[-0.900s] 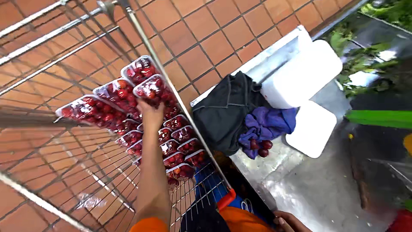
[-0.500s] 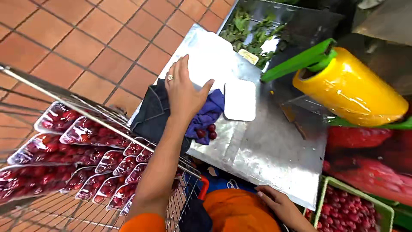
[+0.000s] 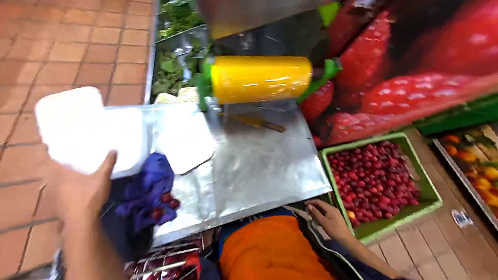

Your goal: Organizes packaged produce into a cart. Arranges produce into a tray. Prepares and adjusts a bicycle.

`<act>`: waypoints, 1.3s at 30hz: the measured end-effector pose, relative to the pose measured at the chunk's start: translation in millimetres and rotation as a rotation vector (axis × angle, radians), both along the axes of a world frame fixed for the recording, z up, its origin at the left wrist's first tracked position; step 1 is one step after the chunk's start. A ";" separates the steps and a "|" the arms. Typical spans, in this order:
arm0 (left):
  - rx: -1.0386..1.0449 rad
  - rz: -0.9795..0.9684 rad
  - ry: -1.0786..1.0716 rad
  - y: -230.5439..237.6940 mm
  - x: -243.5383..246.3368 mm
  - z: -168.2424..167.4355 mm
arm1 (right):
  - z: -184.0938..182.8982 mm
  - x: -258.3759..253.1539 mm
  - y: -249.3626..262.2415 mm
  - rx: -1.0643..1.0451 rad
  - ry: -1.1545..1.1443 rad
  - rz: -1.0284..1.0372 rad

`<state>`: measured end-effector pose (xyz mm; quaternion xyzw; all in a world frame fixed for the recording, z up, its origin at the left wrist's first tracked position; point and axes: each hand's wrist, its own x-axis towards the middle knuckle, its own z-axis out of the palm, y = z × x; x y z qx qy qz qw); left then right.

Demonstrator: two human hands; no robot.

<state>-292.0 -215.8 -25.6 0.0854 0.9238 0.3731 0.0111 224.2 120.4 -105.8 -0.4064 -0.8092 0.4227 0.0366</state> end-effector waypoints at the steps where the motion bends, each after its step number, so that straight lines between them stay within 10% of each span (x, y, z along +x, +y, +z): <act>1: -0.008 -0.085 0.013 7.0 28.4 11.9 | 0.8 11.2 9.1 0.145 0.061 -0.068; 6: -0.138 -0.577 -0.184 123.9 184.6 -3.0 | -26.8 87.0 79.6 0.502 0.039 -0.424; 13: -0.514 -0.482 -0.153 250.1 273.9 -94.6 | -79.9 151.2 182.9 0.524 -0.506 -0.463; 21: -0.270 -0.574 -0.124 278.2 288.5 -54.0 | -110.1 180.2 295.2 0.588 -0.624 -0.550; 39: 0.099 -0.625 -0.174 262.3 314.1 -59.8 | -104.5 167.7 322.1 0.573 -0.664 -0.652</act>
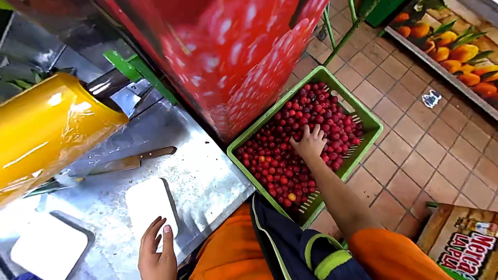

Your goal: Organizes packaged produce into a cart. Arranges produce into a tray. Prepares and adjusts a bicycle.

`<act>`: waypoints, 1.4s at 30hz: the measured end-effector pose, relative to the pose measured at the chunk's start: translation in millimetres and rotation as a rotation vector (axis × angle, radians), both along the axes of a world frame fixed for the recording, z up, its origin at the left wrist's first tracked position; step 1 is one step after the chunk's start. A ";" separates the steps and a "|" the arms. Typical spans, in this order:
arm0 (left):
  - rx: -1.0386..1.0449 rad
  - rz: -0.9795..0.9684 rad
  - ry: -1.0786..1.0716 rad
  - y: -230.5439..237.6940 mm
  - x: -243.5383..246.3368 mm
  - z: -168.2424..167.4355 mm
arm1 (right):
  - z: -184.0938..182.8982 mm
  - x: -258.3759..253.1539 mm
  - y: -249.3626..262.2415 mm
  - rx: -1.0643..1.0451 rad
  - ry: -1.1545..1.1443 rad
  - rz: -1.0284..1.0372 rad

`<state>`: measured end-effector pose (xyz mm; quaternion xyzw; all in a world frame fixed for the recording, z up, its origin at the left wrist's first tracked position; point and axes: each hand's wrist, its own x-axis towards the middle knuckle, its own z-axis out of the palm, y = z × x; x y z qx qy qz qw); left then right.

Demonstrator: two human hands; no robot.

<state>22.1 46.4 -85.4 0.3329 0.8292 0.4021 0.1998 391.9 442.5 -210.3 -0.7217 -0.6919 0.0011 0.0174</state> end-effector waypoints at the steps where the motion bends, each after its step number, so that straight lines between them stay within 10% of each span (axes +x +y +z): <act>1: 0.014 0.010 -0.016 -2.8 0.9 -2.2 | 0.9 -2.2 2.7 0.006 0.006 -0.024; 25: -0.310 0.330 0.128 -32.4 -50.5 -39.2 | 3.0 -43.0 -18.2 -0.023 0.140 0.019; 30: -0.361 0.243 0.179 -27.6 -41.0 -42.2 | 36.7 -31.5 -14.0 -0.097 1.029 -0.142; 36: -0.361 0.098 0.090 -25.9 -7.4 -41.6 | 104.9 -99.8 -105.9 -1.036 2.664 -0.198; 39: -0.378 0.081 -0.084 -31.1 -2.7 -34.6 | 97.7 -174.3 -162.9 -1.406 2.625 -0.267; 42: -0.381 0.095 -0.135 -38.6 -10.6 -28.0 | 73.4 -239.4 -213.5 -1.378 1.984 0.292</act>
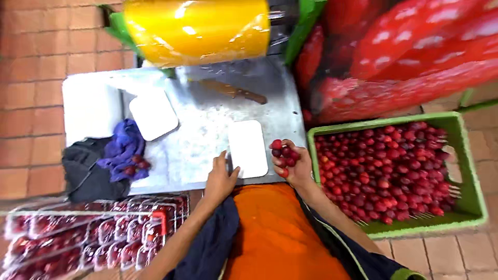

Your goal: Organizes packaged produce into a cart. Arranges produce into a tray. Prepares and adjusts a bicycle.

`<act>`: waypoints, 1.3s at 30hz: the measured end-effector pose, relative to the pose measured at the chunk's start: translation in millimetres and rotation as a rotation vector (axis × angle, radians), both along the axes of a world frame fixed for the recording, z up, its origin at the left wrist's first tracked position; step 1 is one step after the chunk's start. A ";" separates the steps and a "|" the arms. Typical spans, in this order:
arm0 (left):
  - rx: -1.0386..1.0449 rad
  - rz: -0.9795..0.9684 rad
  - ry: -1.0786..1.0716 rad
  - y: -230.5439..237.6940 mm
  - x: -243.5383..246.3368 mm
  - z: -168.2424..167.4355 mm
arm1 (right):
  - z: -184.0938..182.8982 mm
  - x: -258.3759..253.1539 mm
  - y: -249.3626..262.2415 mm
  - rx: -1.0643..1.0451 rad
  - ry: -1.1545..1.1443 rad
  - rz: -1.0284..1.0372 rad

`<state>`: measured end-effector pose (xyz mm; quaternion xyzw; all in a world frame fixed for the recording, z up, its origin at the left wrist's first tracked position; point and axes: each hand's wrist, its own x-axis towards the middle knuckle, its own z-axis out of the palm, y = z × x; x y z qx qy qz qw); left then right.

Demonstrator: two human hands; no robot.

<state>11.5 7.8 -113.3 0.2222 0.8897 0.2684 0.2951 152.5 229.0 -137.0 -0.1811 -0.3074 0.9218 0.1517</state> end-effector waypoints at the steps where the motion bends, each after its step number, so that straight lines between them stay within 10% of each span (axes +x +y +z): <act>1: 0.007 -0.010 -0.004 -3.0 -2.9 0.2 | -8.0 -16.4 -12.9 0.295 -0.070 0.088; 5: 0.113 -0.078 -0.030 -7.0 -7.3 -8.1 | -25.3 -62.2 -48.0 1.482 -0.239 0.322; 8: 0.135 -0.092 -0.105 -8.5 -8.4 -11.7 | -21.1 -68.7 -60.0 1.775 -0.335 0.474; 18: 0.304 -0.204 -0.194 -20.3 -14.4 -24.8 | 24.5 -36.8 -8.7 1.272 -0.306 0.584; 30: 0.288 -0.358 0.201 36.7 -45.5 -27.8 | 12.3 -27.0 2.3 1.383 -0.476 0.506; 34: 0.221 -0.570 0.258 55.1 -37.3 -33.4 | 11.8 -85.3 27.2 1.660 -0.461 0.297; 39: 0.225 -0.553 0.287 43.8 -28.0 -39.1 | -5.6 -154.1 26.8 1.936 -0.437 0.584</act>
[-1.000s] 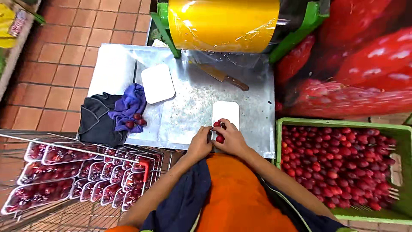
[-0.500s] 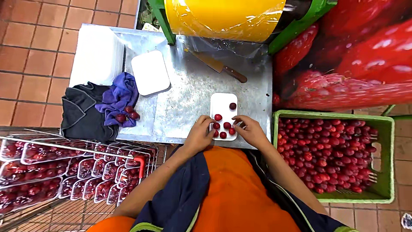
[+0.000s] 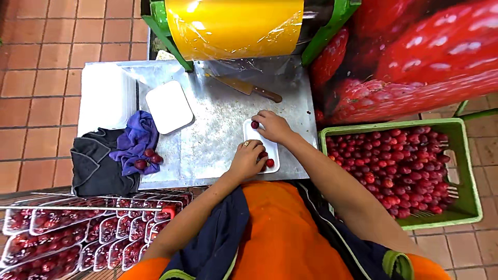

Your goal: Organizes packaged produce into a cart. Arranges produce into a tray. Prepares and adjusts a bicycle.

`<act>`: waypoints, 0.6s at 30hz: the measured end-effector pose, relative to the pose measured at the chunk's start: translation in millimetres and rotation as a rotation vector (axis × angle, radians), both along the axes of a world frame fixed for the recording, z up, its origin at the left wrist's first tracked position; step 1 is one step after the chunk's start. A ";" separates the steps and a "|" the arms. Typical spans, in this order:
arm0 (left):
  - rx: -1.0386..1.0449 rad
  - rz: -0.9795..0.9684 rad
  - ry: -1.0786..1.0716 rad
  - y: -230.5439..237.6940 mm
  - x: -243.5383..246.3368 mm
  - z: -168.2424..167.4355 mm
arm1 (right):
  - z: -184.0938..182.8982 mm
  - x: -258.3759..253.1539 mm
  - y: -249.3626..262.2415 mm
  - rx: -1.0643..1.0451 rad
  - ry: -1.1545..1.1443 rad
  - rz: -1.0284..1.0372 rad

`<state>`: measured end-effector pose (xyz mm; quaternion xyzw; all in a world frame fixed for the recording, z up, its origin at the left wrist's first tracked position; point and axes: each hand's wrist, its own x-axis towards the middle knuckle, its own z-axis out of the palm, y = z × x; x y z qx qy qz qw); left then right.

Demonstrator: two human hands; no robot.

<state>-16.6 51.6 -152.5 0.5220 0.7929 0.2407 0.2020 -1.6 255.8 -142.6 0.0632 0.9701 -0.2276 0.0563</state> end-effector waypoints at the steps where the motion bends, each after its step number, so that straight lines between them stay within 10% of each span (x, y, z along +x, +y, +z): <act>1: 0.004 0.024 0.001 -2.5 -1.4 1.0 | -2.4 -2.9 -0.9 0.027 0.008 0.003; 18: 0.072 0.128 -0.155 -18.3 0.0 5.5 | 8.8 129.2 -20.8 -0.389 -0.062 -0.014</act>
